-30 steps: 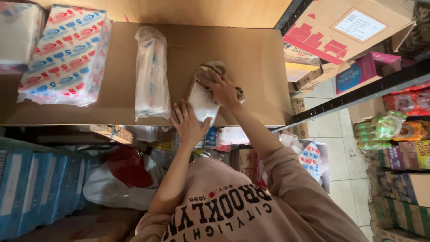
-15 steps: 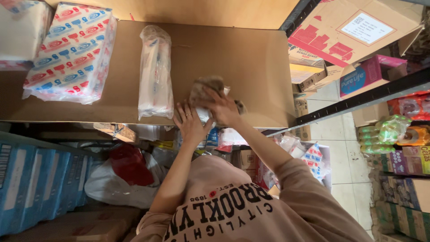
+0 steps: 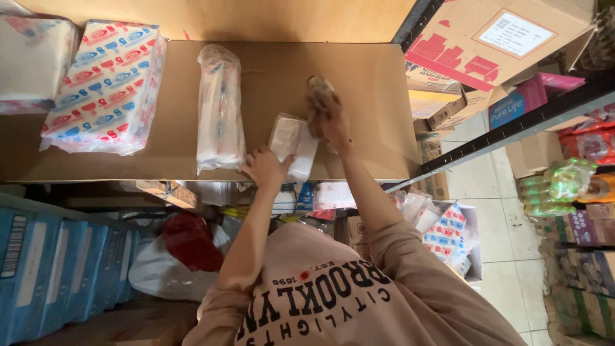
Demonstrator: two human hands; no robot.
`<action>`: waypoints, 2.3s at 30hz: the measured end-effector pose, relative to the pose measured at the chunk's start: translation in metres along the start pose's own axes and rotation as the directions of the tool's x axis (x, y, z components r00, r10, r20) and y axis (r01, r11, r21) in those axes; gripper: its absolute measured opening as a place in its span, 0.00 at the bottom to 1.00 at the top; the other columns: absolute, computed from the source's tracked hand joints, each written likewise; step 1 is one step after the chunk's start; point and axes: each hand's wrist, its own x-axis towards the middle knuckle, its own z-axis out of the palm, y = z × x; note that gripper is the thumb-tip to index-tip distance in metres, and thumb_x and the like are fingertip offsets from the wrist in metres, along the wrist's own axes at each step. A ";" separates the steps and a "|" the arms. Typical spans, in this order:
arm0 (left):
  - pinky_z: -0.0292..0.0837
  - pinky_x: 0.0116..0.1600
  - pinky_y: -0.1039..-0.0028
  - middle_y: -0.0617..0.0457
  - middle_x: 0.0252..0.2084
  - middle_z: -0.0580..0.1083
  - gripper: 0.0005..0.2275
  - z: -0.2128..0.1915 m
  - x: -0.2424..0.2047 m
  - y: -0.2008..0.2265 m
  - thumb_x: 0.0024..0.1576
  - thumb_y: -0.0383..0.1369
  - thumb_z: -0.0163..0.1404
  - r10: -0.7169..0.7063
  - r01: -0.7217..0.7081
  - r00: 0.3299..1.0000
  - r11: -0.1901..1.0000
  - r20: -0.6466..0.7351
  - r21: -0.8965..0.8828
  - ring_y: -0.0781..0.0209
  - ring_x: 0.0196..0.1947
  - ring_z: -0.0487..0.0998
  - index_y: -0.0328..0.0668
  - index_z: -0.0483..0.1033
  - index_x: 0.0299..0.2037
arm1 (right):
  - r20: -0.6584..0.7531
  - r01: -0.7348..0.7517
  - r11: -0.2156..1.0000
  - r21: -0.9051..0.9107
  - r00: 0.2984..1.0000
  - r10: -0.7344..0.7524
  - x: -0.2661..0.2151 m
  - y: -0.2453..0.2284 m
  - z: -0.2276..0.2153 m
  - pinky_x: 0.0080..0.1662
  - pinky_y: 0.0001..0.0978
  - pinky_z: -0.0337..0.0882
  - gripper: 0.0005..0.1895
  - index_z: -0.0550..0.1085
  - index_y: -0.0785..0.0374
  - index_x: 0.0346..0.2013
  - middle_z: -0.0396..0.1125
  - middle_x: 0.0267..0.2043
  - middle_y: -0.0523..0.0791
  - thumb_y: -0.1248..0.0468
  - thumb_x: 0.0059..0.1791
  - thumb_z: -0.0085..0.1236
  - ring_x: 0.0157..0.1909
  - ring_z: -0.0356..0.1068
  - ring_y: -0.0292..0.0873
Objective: The person wipes the surfaces of multiple plastic-wrapped packages with a cloth on a metal shelf. They pick up each package, wipe it, and place it back on the shelf or into a box, repeating the process for several items.
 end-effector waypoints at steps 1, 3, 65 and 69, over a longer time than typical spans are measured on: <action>0.49 0.64 0.34 0.38 0.55 0.74 0.34 -0.002 0.005 0.001 0.47 0.57 0.62 0.010 -0.009 0.999 0.999 0.040 -0.031 0.37 0.60 0.70 0.35 0.73 0.53 | -0.096 0.051 0.993 0.106 0.995 -0.041 0.005 0.009 -0.005 0.61 0.40 0.73 0.27 0.74 0.55 0.61 0.65 0.65 0.52 0.77 0.49 0.48 0.62 0.71 0.56; 0.50 0.66 0.33 0.42 0.53 0.76 0.25 -0.007 0.010 0.005 0.49 0.51 0.61 0.038 -0.026 0.992 0.995 0.122 -0.094 0.40 0.58 0.74 0.41 0.77 0.48 | -0.185 0.077 0.985 0.152 0.981 -0.048 0.009 0.023 -0.019 0.59 0.37 0.72 0.23 0.73 0.59 0.60 0.67 0.63 0.53 0.76 0.51 0.51 0.61 0.71 0.53; 0.64 0.57 0.52 0.52 0.43 0.79 0.09 0.044 -0.054 -0.028 0.54 0.40 0.62 0.694 -0.792 0.490 0.607 -0.527 0.063 0.52 0.50 0.76 0.45 0.84 0.37 | 0.525 0.598 0.713 -0.367 0.766 -0.372 -0.073 -0.112 -0.028 0.56 0.50 0.75 0.32 0.73 0.35 0.62 0.57 0.73 0.47 0.63 0.44 0.59 0.61 0.66 0.56; 0.66 0.57 0.52 0.53 0.41 0.78 0.08 0.038 -0.053 -0.026 0.55 0.38 0.62 0.706 -0.801 0.477 0.594 -0.523 0.071 0.52 0.48 0.76 0.44 0.83 0.36 | 0.531 0.498 0.752 -0.431 0.814 -0.235 -0.082 -0.118 -0.030 0.53 0.50 0.74 0.30 0.75 0.31 0.59 0.59 0.70 0.45 0.62 0.43 0.59 0.57 0.66 0.56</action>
